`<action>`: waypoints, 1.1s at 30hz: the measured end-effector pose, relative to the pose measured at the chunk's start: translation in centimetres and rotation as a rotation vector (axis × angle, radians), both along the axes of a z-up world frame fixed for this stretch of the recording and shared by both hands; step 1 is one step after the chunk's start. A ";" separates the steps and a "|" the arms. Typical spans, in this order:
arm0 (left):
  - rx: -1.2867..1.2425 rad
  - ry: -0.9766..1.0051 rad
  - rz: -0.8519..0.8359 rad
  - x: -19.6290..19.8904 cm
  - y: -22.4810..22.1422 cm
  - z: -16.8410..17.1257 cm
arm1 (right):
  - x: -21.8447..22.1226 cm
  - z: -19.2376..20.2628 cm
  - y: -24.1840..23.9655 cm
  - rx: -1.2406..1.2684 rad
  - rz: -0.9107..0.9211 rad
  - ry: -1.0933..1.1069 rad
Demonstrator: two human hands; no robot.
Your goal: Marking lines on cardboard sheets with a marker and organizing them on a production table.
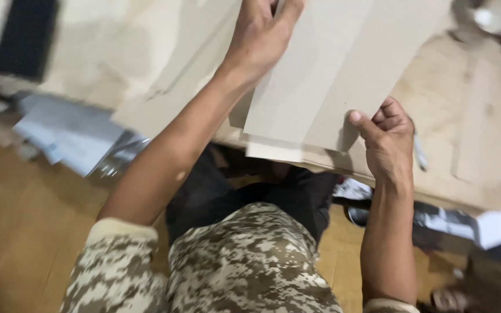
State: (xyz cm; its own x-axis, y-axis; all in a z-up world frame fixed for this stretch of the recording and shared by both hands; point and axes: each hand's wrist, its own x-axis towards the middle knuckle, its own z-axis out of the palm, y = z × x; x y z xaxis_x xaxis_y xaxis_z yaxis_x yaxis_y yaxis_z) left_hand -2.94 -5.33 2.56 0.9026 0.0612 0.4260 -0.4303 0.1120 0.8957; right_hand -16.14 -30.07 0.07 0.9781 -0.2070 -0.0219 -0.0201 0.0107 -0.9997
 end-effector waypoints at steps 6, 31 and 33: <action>0.069 -0.156 -0.369 -4.4 -7.9 2.9 | -4.5 0.9 -7.7 -0.373 -0.287 -0.165; 0.246 -0.371 -0.292 -7.4 -10.8 -2.6 | -7.5 7.1 -9.1 -1.281 -0.583 -0.854; 0.224 -0.364 -0.325 -7.2 -11.0 -3.4 | -5.7 7.9 -7.9 -1.309 -0.525 -0.909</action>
State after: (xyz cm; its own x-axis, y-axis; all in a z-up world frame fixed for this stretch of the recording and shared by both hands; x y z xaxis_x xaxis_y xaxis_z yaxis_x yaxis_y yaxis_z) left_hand -10.17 -16.29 -0.84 0.6517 -0.3247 0.6854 -0.6924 0.1141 0.7124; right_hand -21.81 -37.94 7.95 0.3990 0.0867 0.9128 0.2649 -0.9640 -0.0242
